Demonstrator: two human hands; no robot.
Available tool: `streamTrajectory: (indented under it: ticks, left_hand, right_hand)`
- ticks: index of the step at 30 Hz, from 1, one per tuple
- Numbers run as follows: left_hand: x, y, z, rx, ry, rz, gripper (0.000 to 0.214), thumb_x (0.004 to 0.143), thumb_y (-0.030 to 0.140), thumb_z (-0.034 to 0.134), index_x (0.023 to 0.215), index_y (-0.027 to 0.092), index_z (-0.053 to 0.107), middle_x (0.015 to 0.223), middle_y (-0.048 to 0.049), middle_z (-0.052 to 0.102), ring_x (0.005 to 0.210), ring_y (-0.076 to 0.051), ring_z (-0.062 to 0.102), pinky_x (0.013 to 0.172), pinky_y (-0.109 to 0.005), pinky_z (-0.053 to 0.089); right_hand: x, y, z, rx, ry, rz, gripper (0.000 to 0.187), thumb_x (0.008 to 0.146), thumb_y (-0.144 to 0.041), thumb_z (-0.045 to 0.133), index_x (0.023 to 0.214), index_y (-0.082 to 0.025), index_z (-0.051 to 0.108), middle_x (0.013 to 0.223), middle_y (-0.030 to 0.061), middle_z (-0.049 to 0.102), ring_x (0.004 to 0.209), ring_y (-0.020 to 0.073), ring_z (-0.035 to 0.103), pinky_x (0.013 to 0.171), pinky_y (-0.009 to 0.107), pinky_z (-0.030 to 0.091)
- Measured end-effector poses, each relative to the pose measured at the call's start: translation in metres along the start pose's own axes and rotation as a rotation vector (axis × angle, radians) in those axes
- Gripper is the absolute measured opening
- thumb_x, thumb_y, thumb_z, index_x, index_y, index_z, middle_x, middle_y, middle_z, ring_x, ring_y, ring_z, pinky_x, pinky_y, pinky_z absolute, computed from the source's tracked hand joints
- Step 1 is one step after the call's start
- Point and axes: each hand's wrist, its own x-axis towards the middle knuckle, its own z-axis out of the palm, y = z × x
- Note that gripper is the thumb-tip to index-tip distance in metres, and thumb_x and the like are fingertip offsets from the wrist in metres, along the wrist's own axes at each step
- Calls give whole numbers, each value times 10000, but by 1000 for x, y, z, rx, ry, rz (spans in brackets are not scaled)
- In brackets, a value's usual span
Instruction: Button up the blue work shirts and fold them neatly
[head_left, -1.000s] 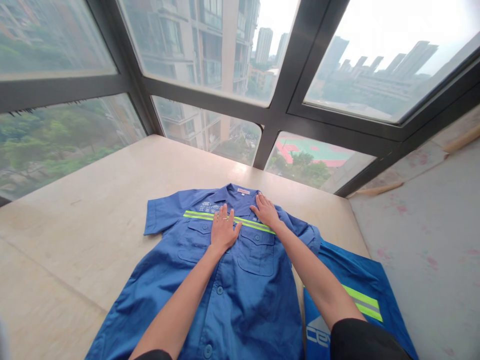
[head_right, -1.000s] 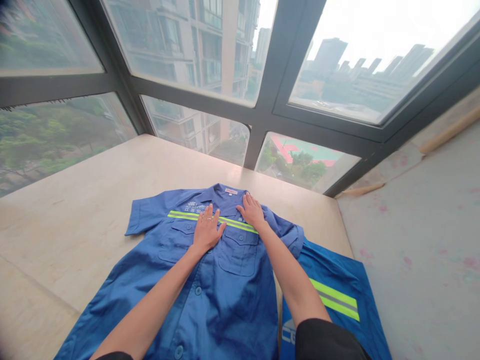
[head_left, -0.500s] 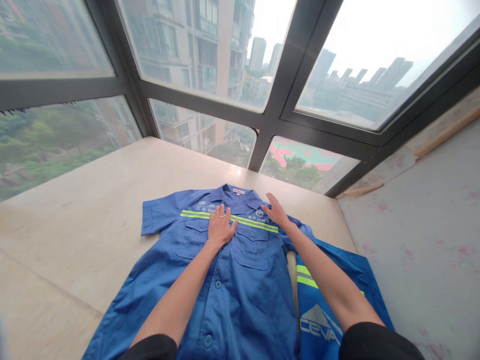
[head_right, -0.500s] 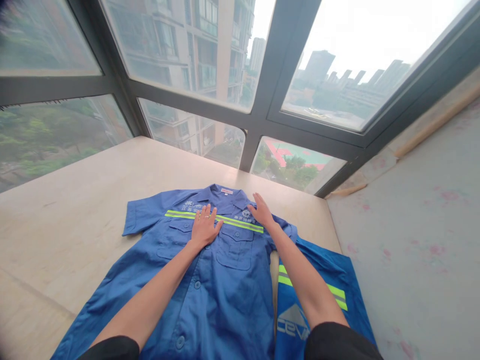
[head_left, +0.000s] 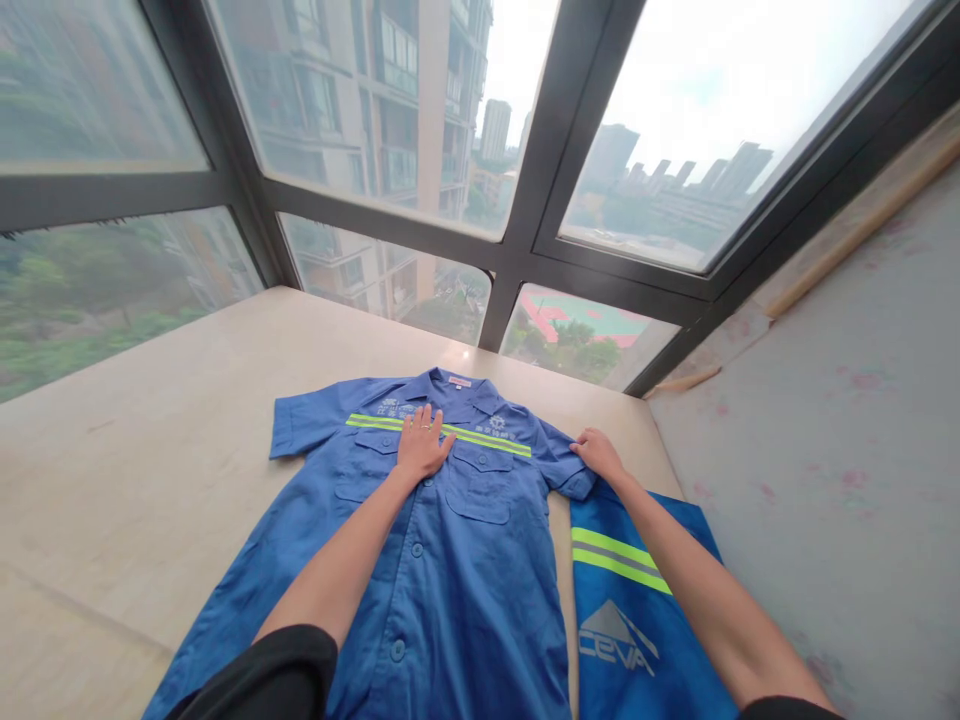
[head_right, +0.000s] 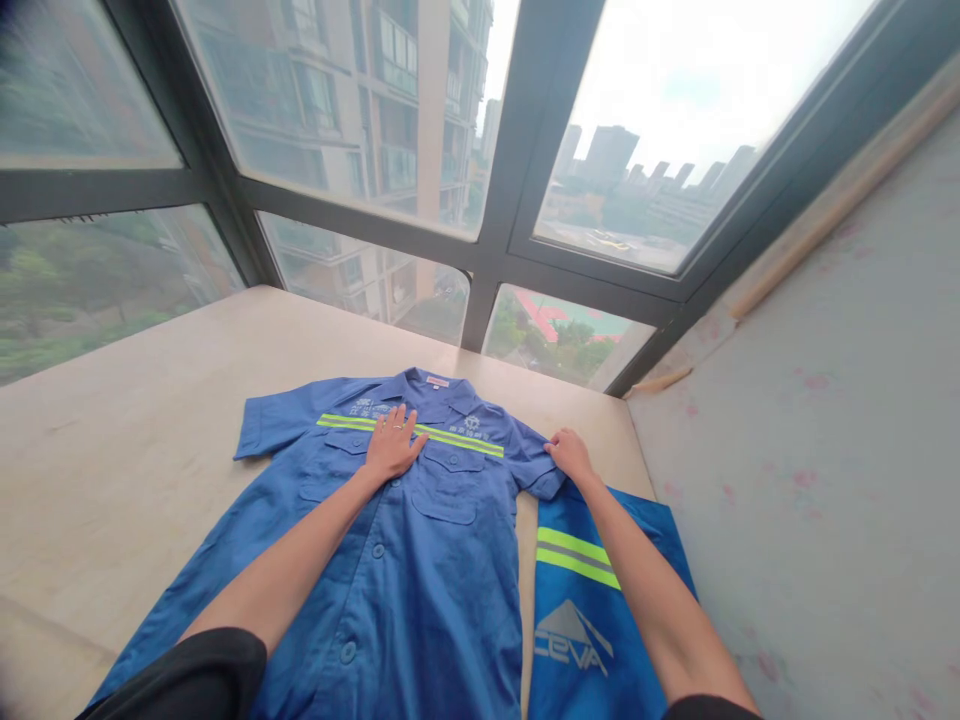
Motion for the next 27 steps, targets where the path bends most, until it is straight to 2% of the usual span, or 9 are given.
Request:
streamTrajectory:
  ticks: [6, 11, 14, 17, 19, 22, 24, 25, 27]
  left_hand:
    - [-2, 0, -1, 16, 18, 12, 668, 955, 526, 299, 1488, 132, 385, 1570, -163, 318, 1460, -317, 271, 1182, -498, 187]
    - [-2, 3, -11, 44, -2, 7, 633, 930, 460, 383, 1466, 125, 412, 1542, -180, 369, 1444, -326, 299, 1162, -496, 225]
    - [11, 7, -25, 60, -34, -13, 534, 921, 457, 395, 1311, 141, 577, 1417, -197, 523, 1330, -348, 452, 1071, -526, 344]
    - [35, 22, -42, 72, -7, -34, 464, 935, 397, 361, 1100, 94, 672, 1215, -245, 633, 1176, -377, 554, 985, -583, 390]
    - [53, 41, -48, 66, 35, 51, 437, 941, 325, 347, 1135, 68, 643, 1257, -263, 601, 1240, -379, 502, 1035, -594, 343]
    - [79, 76, -46, 29, 30, 290, 414, 948, 297, 365, 1249, 118, 584, 1414, -172, 524, 1380, -289, 381, 1146, -461, 272]
    - [94, 96, -37, 8, -20, 419, 402, 946, 303, 393, 1278, 168, 575, 1458, -92, 506, 1416, -225, 342, 1174, -368, 243]
    - [100, 103, -30, 2, -48, 459, 401, 946, 306, 401, 1283, 177, 575, 1463, -78, 506, 1421, -215, 339, 1178, -359, 240]
    - [109, 109, -16, -3, -97, 478, 420, 950, 328, 404, 1296, 157, 571, 1458, -109, 509, 1416, -237, 358, 1167, -402, 270]
  right_hand:
    - [7, 10, -16, 163, 43, 52, 203, 811, -314, 556, 675, -190, 640, 810, 66, 696, 839, 208, 621, 750, 282, 425]
    - [6, 20, -32, 318, 42, 82, 211, 757, -365, 594, 626, -200, 598, 686, 20, 651, 718, 190, 592, 677, 276, 419]
    - [5, 18, -33, 432, 52, 120, 195, 774, -366, 575, 742, -183, 634, 754, 34, 678, 759, 187, 617, 679, 266, 442]
    - [6, 14, -32, 547, 31, 180, 305, 828, -417, 546, 926, -148, 650, 834, 73, 708, 743, 184, 641, 624, 258, 462]
    - [7, 11, -32, 612, -26, 206, 377, 823, -459, 588, 1001, -133, 652, 837, 86, 719, 680, 178, 646, 562, 253, 463]
    - [9, 11, -36, 757, -171, 229, 456, 719, -386, 747, 1081, -126, 650, 812, 75, 726, 632, 170, 649, 531, 242, 472]
    - [10, 13, -38, 834, -229, 217, 496, 658, -302, 801, 1100, -126, 658, 776, 51, 718, 640, 161, 651, 550, 229, 482]
    - [10, 14, -39, 836, -236, 204, 482, 652, -282, 803, 1089, -127, 670, 759, 41, 714, 649, 157, 650, 560, 223, 484]
    - [10, 17, -40, 765, -232, 182, 398, 675, -283, 780, 1036, -130, 707, 730, 31, 707, 648, 147, 642, 558, 211, 479]
